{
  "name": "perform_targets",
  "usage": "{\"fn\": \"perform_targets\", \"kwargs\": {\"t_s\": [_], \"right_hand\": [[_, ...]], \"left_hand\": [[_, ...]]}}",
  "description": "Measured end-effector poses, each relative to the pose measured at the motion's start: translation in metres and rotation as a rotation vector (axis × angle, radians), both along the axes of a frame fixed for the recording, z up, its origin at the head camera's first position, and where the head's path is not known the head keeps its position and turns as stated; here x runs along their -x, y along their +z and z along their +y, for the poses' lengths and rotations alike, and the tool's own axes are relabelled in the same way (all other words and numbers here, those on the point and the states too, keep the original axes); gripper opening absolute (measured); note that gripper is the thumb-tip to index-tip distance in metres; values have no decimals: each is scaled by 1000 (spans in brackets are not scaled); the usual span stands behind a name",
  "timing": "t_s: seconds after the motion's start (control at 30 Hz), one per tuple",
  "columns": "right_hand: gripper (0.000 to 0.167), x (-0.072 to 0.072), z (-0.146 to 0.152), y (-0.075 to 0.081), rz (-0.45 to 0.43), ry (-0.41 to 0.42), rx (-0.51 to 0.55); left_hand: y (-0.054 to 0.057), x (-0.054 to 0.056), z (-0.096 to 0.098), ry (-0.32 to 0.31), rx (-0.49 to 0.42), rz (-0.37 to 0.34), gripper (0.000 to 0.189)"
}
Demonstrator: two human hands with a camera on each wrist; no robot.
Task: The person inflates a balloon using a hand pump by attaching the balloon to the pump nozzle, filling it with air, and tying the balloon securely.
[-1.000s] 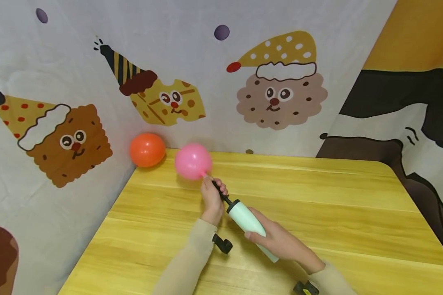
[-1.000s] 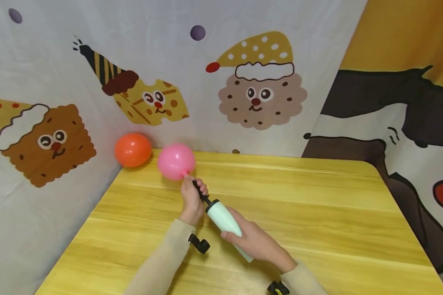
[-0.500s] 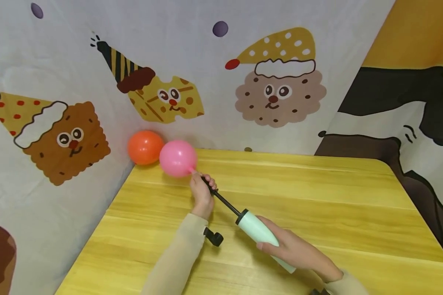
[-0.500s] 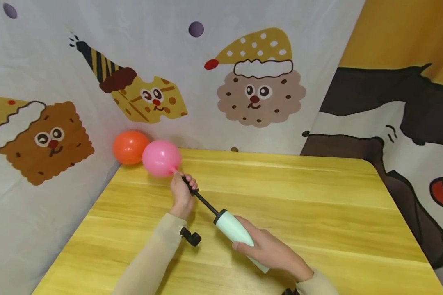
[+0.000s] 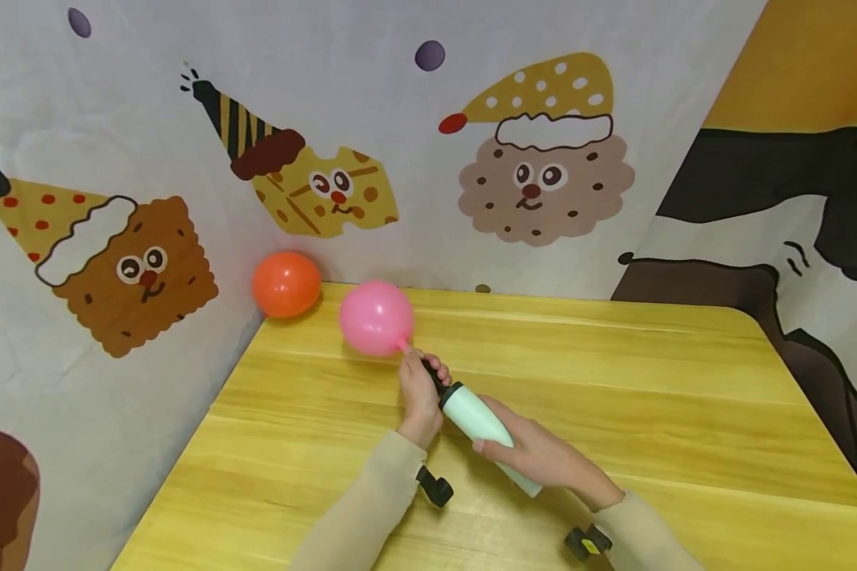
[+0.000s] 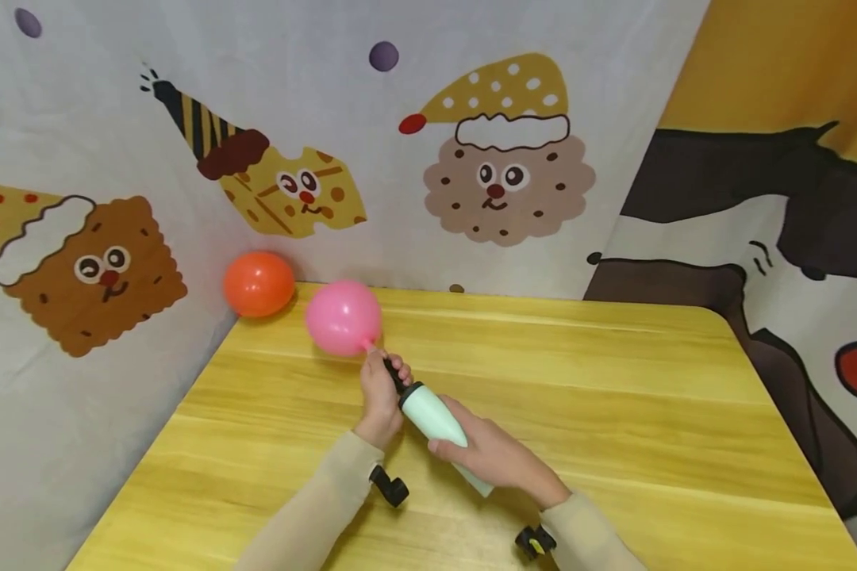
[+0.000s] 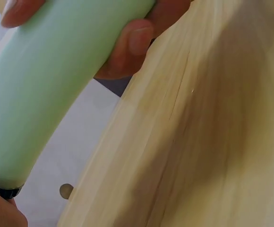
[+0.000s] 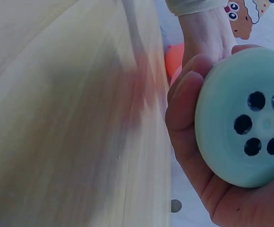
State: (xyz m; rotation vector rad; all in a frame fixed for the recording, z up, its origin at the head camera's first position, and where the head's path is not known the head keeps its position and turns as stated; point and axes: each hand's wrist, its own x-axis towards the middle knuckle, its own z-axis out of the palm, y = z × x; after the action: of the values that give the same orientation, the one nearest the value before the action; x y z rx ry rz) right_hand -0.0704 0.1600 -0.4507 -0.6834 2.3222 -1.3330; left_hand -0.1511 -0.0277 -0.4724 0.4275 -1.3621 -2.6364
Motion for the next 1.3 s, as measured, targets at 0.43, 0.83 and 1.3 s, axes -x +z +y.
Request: {"fn": "perform_targets", "kwargs": {"t_s": [0.43,0.83,1.3], "right_hand": [[68,-12,25,13,-24,-3,-40],[67,-16,26,6,23,14,-33],[70,-1,8,-5,-4,-23,34]], "left_hand": [[19,38,-32,108,-77,79,39],[14,22,-17,64,-53,66,39],[-1,9,7,-37,6,12,42]]}}
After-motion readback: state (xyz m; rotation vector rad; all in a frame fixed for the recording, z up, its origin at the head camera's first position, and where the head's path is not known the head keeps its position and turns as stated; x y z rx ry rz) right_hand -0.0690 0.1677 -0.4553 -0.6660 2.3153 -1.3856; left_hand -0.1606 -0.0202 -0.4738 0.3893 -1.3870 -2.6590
